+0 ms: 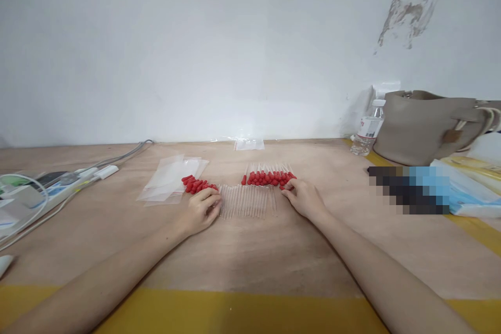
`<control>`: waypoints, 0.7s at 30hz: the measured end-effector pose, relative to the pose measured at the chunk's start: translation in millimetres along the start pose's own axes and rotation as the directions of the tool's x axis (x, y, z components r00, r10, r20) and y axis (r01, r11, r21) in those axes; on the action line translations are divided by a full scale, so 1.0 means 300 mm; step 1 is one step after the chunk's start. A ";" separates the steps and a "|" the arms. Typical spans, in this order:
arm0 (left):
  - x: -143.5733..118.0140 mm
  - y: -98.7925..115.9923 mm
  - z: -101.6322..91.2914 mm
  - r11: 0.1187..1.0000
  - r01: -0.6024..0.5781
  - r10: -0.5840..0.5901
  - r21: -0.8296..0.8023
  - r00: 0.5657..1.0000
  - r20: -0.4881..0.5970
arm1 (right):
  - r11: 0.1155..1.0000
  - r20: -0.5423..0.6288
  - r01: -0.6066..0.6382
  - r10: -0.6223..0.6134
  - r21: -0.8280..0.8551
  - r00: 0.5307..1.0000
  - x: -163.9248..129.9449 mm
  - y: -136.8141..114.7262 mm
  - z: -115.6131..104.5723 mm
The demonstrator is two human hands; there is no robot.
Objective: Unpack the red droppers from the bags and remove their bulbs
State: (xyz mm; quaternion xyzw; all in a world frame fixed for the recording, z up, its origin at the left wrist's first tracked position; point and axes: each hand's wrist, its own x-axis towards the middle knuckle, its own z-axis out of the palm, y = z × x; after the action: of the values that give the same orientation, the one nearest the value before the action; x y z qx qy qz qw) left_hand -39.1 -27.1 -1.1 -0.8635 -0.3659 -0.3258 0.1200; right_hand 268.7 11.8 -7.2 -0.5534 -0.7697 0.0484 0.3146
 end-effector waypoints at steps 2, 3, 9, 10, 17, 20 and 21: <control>-0.004 0.012 -0.007 0.999 0.033 -0.031 -0.038 0.998 0.046 | 0.999 -0.046 0.031 -0.031 -0.012 0.998 0.000 0.004 0.003; -0.006 0.016 -0.010 0.997 0.044 -0.041 -0.056 0.997 0.064 | 0.999 -0.076 0.035 -0.036 -0.017 0.996 0.000 0.005 0.002; -0.018 0.021 -0.017 0.988 0.095 -0.081 -0.119 0.989 0.121 | 1.000 -0.169 0.021 -0.024 -0.015 0.985 0.012 -0.025 -0.008; -0.018 0.021 -0.018 0.987 0.100 -0.085 -0.123 0.989 0.123 | 0.999 -0.157 0.041 -0.044 -0.021 0.987 0.021 -0.036 -0.010; -0.016 0.019 -0.031 0.983 0.114 -0.110 -0.143 0.993 0.038 | 0.972 -0.117 0.104 -0.130 -0.210 0.985 0.110 -0.142 0.004; -0.016 0.016 -0.043 0.981 0.127 -0.127 -0.146 0.992 0.007 | 0.970 -0.104 0.050 -0.077 -0.236 0.992 0.136 -0.172 0.030; -0.016 0.015 -0.046 0.980 0.134 -0.137 -0.147 0.991 -0.008 | 0.971 -0.101 0.043 -0.068 -0.234 0.993 0.142 -0.179 0.039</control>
State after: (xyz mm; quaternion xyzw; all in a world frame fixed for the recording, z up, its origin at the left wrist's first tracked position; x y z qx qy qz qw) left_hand -44.8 -39.1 6.5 -0.8400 -0.3980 -0.3669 0.0371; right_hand 210.3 32.0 24.4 -0.5664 -0.7671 -0.0803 0.2904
